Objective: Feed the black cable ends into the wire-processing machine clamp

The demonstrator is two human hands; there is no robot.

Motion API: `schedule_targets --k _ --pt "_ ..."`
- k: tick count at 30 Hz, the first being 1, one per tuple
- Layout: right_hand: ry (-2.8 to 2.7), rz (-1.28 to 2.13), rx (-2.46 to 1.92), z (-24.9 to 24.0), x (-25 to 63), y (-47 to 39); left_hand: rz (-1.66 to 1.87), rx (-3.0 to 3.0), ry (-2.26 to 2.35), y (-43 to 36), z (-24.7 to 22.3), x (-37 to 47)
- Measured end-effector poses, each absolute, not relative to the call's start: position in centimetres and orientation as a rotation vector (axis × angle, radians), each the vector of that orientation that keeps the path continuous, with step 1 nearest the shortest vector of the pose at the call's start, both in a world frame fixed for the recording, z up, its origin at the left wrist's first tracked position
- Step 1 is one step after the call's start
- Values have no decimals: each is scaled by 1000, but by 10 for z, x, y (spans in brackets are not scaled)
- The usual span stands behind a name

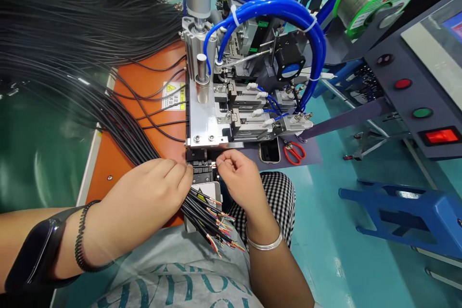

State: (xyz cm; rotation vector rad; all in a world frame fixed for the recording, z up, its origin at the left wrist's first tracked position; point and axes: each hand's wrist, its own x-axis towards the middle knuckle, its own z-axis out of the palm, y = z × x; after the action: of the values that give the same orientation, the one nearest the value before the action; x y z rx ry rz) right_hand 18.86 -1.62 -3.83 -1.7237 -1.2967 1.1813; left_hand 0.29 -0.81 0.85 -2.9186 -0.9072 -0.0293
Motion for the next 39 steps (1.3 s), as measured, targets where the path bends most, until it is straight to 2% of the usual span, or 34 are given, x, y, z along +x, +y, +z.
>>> schedule_targets --k 4,6,9,13,16,21,26,29,34,39 --pt "-1050 1400 -1725 -39 183 -17 -61 -2942 -944 -7 12 3" --pt "-1005 1383 -1730 -39 184 -19 -67 -2945 -954 -5 13 3" --pt "-1250 1188 -1636 -37 196 -26 -92 -2941 -954 -3 12 2" --pt "-1807 1071 -1162 -33 216 -38 -115 -2960 -962 -1 11 2" --pt "-1880 1014 -962 -33 217 -40 -60 -2991 -989 3 12 1" --pt "-1772 839 -1031 -38 202 -33 -34 -2983 -1034 9 15 -3" --pt "-1708 802 -1074 -42 196 -29 -379 -2975 -676 11 4 -3" --pt "-1685 836 -1074 -45 193 -29 -526 -2965 -682 14 -4 -3" --pt "-1577 885 -1163 -44 200 -29 -372 -3116 -806 19 -8 -1" --pt "-1948 971 -1290 -27 227 -35 -356 -3044 -786 18 -1 -3"
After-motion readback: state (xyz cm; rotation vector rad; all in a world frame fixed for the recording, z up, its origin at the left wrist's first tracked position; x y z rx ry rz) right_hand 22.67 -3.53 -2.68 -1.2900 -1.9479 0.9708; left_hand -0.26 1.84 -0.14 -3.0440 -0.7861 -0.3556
